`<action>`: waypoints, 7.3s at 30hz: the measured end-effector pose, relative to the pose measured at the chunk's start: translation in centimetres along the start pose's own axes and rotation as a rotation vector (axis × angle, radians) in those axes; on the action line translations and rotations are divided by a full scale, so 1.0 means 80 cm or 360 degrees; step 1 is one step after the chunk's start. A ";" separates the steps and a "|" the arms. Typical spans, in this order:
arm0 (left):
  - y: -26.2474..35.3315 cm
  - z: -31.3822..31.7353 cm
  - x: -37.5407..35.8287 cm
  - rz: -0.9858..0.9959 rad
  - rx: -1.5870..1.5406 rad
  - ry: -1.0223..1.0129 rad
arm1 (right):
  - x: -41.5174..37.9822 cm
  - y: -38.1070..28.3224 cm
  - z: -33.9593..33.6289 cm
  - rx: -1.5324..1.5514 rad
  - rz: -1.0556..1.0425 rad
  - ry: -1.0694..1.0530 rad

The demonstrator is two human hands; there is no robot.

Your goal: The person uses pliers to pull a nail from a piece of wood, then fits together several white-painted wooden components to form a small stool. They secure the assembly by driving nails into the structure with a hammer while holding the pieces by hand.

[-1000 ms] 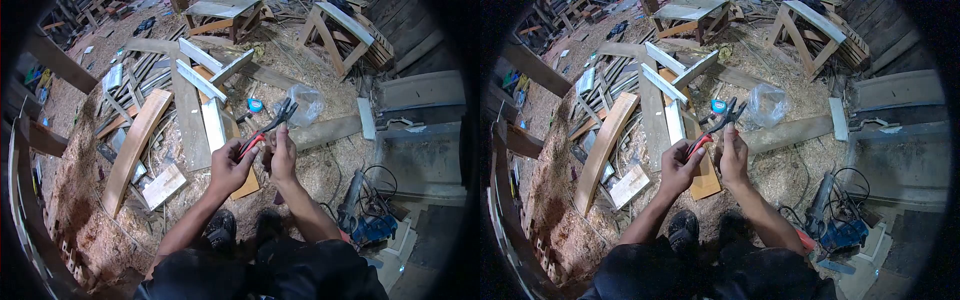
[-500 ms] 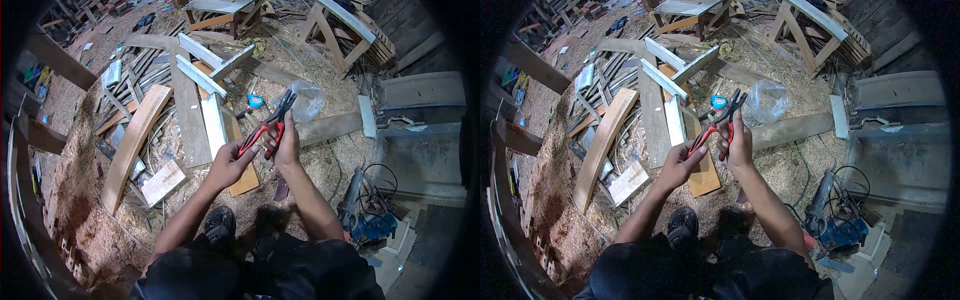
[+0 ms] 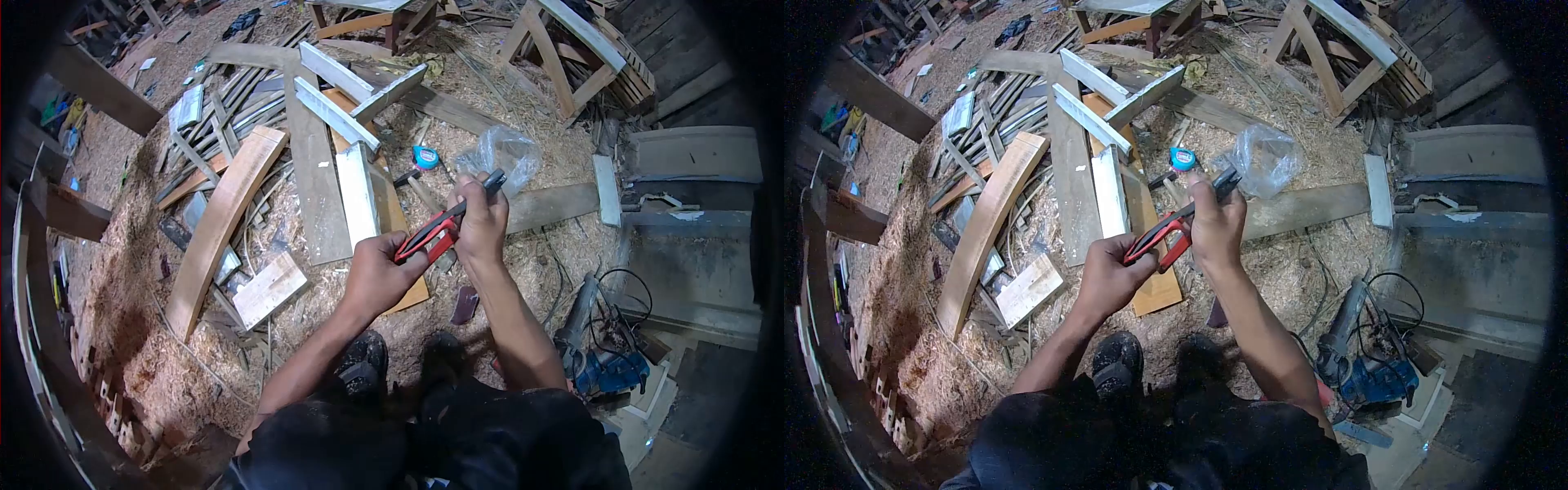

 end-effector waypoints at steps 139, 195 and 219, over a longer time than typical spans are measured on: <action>-0.110 0.012 0.019 0.0061 -0.0325 -0.0132 | -0.023 0.160 -0.039 -0.0159 0.0484 -0.0381; -0.194 -0.167 0.340 -0.0534 -0.0164 0.0595 | 0.225 0.181 0.043 -0.0443 0.0627 -0.0196; -0.162 -0.131 0.028 -0.0706 -0.0018 0.0416 | 0.138 0.096 0.097 0.0584 0.0598 -0.1000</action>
Point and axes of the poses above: each hand's wrist, its own x-axis towards the middle knuckle, its own z-axis out of the palm, y = z × x, the point moved 9 cm from there along x, towards the middle knuckle, and after that the axes turned 9 degrees about z, right-handed, at the moved point
